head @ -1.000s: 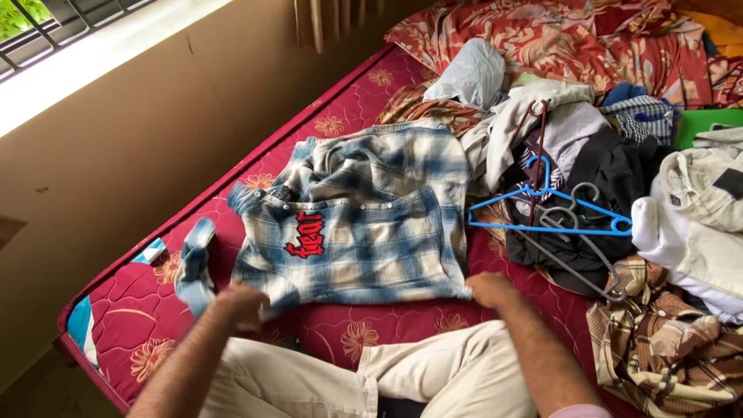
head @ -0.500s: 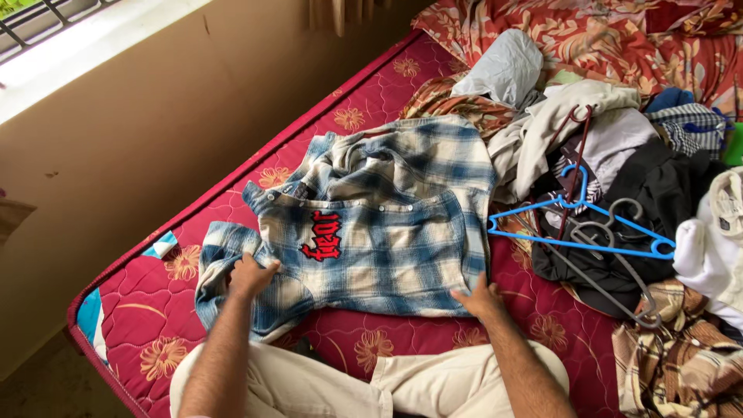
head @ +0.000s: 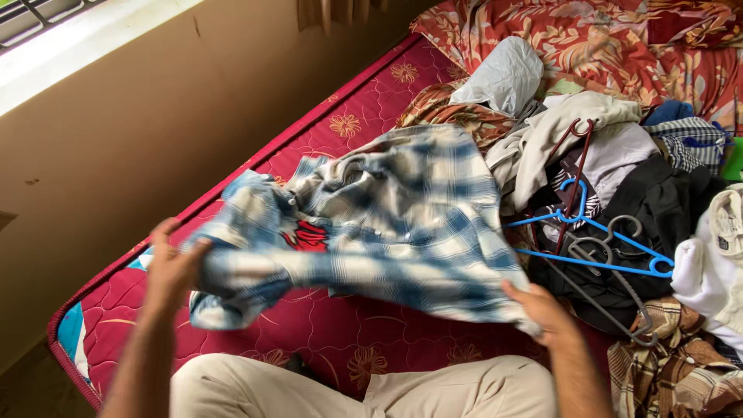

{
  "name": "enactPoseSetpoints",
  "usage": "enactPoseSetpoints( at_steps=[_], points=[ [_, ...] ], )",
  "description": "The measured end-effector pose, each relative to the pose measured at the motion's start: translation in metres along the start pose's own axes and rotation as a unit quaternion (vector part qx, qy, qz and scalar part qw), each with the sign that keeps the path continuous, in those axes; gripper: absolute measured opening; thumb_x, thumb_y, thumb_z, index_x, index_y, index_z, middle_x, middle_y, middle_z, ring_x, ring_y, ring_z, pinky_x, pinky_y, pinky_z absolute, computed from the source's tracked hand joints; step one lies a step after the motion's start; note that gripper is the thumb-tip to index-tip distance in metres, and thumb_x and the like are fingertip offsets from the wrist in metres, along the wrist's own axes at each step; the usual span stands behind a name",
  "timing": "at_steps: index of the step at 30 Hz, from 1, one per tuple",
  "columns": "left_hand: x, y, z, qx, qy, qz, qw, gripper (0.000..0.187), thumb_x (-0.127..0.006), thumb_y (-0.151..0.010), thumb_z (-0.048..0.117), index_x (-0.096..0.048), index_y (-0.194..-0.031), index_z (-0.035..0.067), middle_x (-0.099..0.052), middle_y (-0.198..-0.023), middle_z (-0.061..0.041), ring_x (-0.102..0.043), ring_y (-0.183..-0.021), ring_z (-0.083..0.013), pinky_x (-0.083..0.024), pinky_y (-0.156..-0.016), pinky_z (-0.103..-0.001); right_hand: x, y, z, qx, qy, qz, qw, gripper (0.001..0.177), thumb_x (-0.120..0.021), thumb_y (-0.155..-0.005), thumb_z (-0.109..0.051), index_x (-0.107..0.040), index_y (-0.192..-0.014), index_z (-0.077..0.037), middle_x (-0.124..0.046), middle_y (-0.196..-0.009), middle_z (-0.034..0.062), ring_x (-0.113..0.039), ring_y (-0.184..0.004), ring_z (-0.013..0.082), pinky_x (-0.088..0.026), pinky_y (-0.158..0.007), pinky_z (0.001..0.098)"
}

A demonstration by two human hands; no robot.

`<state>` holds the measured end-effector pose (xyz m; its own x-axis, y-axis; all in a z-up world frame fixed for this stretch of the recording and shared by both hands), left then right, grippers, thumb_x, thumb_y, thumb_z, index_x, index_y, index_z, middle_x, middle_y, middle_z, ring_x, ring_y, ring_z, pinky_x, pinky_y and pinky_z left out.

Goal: The person folds and rolls several garments, including a blue and white plaid shirt, a grey sweatshirt, and a brown plaid shirt, on a bed and then places them to the side.

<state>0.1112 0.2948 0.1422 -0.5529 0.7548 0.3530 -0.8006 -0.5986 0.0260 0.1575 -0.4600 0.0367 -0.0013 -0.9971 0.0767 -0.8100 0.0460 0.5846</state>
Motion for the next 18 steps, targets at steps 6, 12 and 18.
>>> enactPoseSetpoints(
  at_steps=[6, 12, 18],
  points=[
    [0.084, 0.09, 0.152, -0.238, 0.244, -0.075, 0.937, 0.042, -0.062, -0.115, 0.006, -0.044, -0.152, 0.0, -0.069, -0.115, -0.014, -0.067, -0.102, -0.0144, -0.056, -0.093, -0.028, 0.037, 0.133, -0.084, 0.143, -0.12, -0.126, 0.974, 0.068, -0.077, -0.082, -0.023, -0.056, -0.14, 0.006, -0.072, -0.117, 0.0195, -0.069, -0.097, 0.0257, -0.055, -0.081, 0.0412],
    [0.121, 0.081, 0.144, -0.243, 0.2, -0.04, 0.948, 0.033, -0.066, -0.112, 0.011, -0.055, -0.141, 0.0, -0.068, -0.111, -0.01, -0.064, -0.095, -0.013, -0.053, -0.084, -0.029, 0.074, 0.225, -0.084, 0.293, -0.023, -0.182, 0.938, 0.086, -0.086, -0.077, -0.023, -0.046, -0.148, 0.005, -0.066, -0.127, 0.025, -0.071, -0.117, 0.0341, -0.058, -0.095, 0.049],
    [0.107, -0.044, 0.135, -0.217, 0.042, -0.026, 0.975, 0.026, -0.07, -0.11, 0.016, -0.066, -0.129, 0.0, -0.068, -0.107, -0.006, -0.062, -0.089, -0.0115, -0.05, -0.075, -0.029, 0.101, 0.093, -0.134, 0.204, -0.075, -0.001, 0.976, 0.058, -0.077, -0.094, -0.02, -0.057, -0.144, 0.002, -0.065, -0.111, 0.0134, -0.065, -0.077, 0.0183, -0.052, -0.062, 0.0366]
  ],
)
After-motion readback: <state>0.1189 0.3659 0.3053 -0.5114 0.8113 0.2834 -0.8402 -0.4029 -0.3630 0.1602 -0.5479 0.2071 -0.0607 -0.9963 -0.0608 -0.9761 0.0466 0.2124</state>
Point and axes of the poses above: each hand's wrist, its own y-axis away from the middle knuckle, its own x-axis out of the back of the hand, z = x × y, the point moved 10 cm from there along -y, towards the middle knuckle
